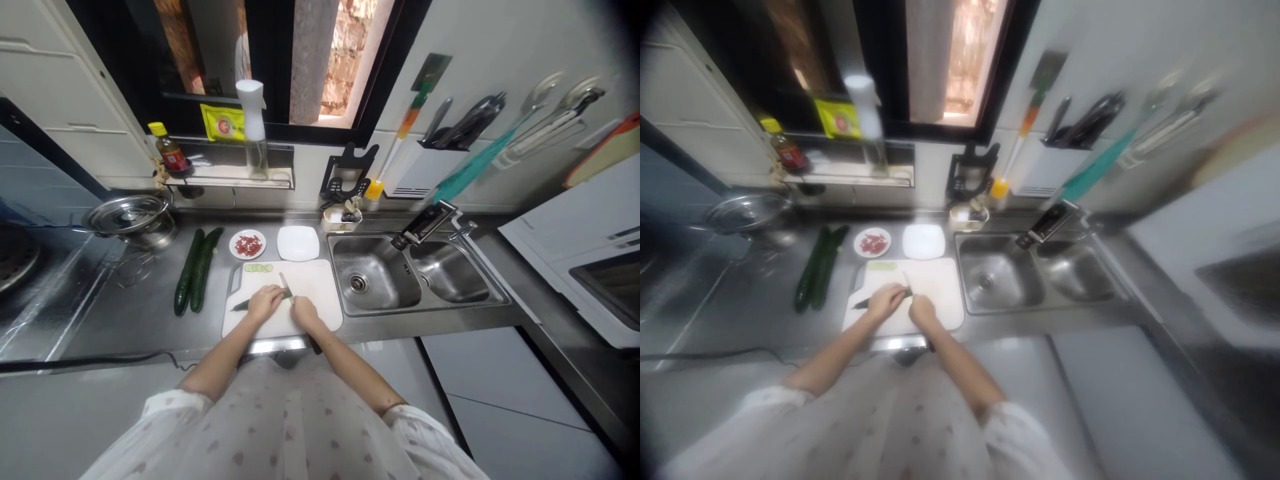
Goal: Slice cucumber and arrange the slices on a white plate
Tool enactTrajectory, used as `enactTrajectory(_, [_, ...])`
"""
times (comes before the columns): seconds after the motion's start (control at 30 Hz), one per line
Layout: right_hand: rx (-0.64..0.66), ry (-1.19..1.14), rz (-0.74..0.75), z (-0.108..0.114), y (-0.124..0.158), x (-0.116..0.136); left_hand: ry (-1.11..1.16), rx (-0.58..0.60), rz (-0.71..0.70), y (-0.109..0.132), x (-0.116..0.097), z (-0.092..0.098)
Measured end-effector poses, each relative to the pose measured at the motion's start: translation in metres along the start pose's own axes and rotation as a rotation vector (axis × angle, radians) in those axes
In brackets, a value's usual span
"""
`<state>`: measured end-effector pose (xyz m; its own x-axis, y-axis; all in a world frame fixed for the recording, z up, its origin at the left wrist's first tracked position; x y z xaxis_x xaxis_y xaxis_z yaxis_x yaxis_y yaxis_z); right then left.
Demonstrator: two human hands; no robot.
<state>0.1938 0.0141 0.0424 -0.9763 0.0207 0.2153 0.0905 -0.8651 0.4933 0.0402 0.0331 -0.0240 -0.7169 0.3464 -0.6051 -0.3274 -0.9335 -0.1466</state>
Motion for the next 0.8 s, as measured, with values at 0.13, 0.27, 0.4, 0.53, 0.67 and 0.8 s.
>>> enactTrajectory(0.13, [-0.018,-0.014,0.003,0.003,-0.005,0.004,-0.002,0.004,0.008,0.000,0.001,0.000])
enactTrajectory(0.27, [-0.009,-0.012,0.009,0.001,-0.005,0.002,-0.001,0.002,0.002,0.000,0.001,0.000])
enactTrajectory(0.4, [-0.012,-0.008,0.009,-0.007,0.003,-0.005,0.002,0.004,0.009,-0.001,0.001,0.001])
enactTrajectory(0.53, [-0.002,0.027,0.006,-0.015,0.013,-0.011,0.005,0.001,0.009,-0.001,0.000,0.001])
enactTrajectory(0.67, [0.008,0.038,0.012,-0.016,0.015,-0.011,-0.002,0.004,0.011,0.000,-0.001,0.002])
enactTrajectory(0.8, [0.009,0.020,-0.005,-0.015,0.008,-0.008,-0.008,0.009,0.022,0.000,-0.001,0.002])
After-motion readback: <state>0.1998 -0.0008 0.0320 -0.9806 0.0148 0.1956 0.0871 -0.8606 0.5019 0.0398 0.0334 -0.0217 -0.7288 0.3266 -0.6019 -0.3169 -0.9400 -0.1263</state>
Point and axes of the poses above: each hand's wrist, its own y-axis away from the middle knuckle, its own z-axis out of the back of the hand, x = y × z, the point moved 1 cm from there along -y, towards the middle knuckle, and after that the axes turned 4 degrees about y, right-handed, at the moved point
